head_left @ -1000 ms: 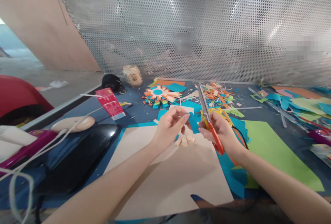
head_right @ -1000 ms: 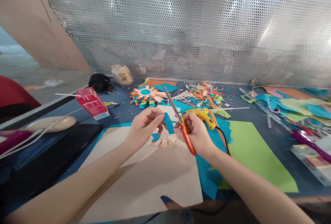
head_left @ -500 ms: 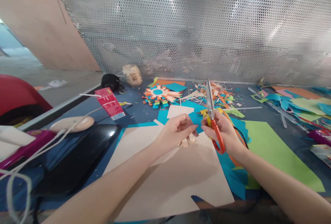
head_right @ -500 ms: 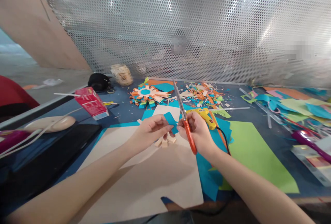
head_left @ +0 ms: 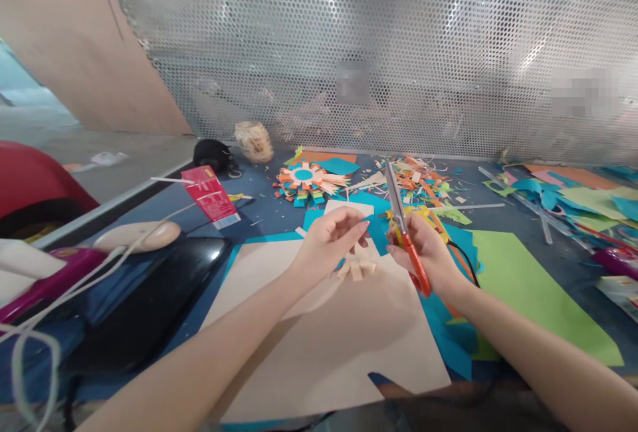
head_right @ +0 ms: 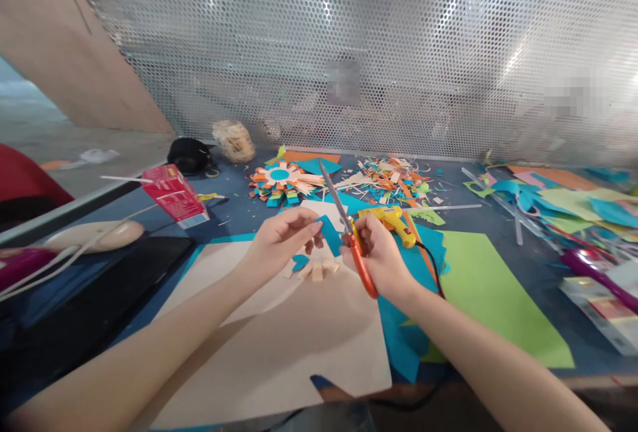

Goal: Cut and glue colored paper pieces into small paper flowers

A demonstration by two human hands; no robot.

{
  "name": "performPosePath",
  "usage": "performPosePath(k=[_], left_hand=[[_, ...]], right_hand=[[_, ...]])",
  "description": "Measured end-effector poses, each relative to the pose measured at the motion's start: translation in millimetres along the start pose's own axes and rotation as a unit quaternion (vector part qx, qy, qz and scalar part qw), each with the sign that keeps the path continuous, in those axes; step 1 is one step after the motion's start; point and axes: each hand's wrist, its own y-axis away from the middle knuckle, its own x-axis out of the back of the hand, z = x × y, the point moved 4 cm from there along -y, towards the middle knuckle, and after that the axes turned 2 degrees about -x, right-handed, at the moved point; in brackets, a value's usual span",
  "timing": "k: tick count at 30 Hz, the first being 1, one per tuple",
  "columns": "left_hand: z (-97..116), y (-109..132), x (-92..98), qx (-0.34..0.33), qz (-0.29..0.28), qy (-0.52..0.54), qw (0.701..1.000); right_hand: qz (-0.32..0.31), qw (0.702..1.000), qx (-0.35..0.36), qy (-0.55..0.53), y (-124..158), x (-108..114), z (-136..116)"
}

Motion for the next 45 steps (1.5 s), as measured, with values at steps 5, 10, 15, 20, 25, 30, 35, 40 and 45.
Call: performPosePath(k=[5,10,15,20,25,30,35,40,45], left_hand=[[1,-2,-0.1,0.04,-0.03,-0.027,0.998],[0,0,-7.2,0.068,-0.094,-0.058,0.992],[3,1,-6.5,0.05,-0.077,-0.033,0.995],[10,-2,10.6,-0.035,0.099,0.079,0.991],[10,-3,22.2,-0.087,0.171,0.168,0.967],[10,-3,18.9,-0.084,0.152,0.16,0.972],[14,-1,12.7,-0.06,0.133,0.132,0.98],[16,0,13.6,-0.062,0.127,0.108,0.984],[13,0,15.4,-0.061,0.126,0.084,0.987]], right_hand=[[0.053,0.998,0.024,-0.01,0,7,0],[0.053,0.998,0.037,-0.006,-2,9,0],[0.052,0.997,0.048,0.005,-1,7,-2],[0.06,0.996,0.049,0.049,-2,10,-2],[0.019,0.986,0.013,0.163,-2,9,9],[0.008,0.982,-0.008,0.186,-1,7,12],[0.007,0.985,-0.007,0.173,0,7,7],[0.003,0.987,-0.014,0.161,0,6,6],[0.004,0.986,-0.018,0.165,1,6,5]])
